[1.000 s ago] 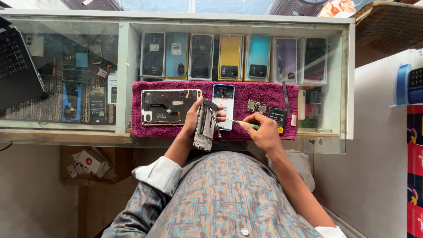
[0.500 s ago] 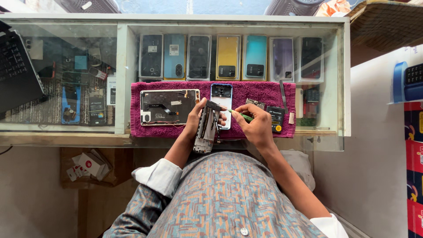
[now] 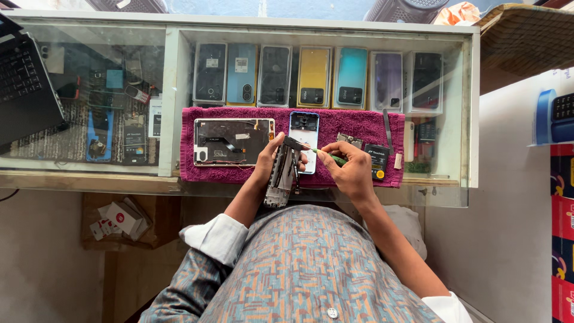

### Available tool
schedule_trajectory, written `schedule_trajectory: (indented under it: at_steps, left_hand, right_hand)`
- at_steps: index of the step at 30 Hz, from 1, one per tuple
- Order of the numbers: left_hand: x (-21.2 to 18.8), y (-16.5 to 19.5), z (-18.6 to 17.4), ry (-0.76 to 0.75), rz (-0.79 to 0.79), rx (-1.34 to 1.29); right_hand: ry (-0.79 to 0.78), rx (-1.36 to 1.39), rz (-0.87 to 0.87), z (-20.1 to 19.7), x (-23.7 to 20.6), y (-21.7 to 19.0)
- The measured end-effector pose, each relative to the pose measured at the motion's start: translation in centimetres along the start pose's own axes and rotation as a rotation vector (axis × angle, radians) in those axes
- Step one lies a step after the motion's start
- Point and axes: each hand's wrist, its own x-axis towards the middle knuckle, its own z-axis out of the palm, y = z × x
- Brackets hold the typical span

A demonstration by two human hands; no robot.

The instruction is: The person repairs a disassembled smartphone at a glass display counter, holding the phone chassis and using a screwdriver to remove and transfer small screws and components. They pick up a small circuit board and battery from a pink towel, work on the phone frame, and set parts down on the towel as they go.

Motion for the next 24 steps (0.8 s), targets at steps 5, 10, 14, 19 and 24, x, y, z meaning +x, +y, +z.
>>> schedule_trajectory:
  at_steps: [5, 10, 14, 19, 24]
  left_hand:
    - [-0.1, 0.2, 0.3, 0.026, -0.005, 0.018]
    - [-0.4, 0.6, 0.9, 0.04, -0.022, 0.052]
    - [-0.8, 0.5, 1.2, 0.077, 0.009, 0.167]
    - [-0.3, 0.1, 0.9, 0.094, 0.043, 0.222]
    - [-0.2, -0.2, 0.5, 0.125, 0.101, 0.299]
  right_hand:
    - [0.001, -0.001, 0.025, -0.2, -0.1, -0.2]
    - [0.021, 0.001, -0.025, -0.3, -0.3, -0.4]
    - [0.008, 0.028, 0.033, -0.3, -0.3, -0.4]
    - [0.058, -0.031, -0.215, -0.3, -0.2, 0.1]
    - [-0.03, 0.043, 0.017, -0.2, 0.1, 1.1]
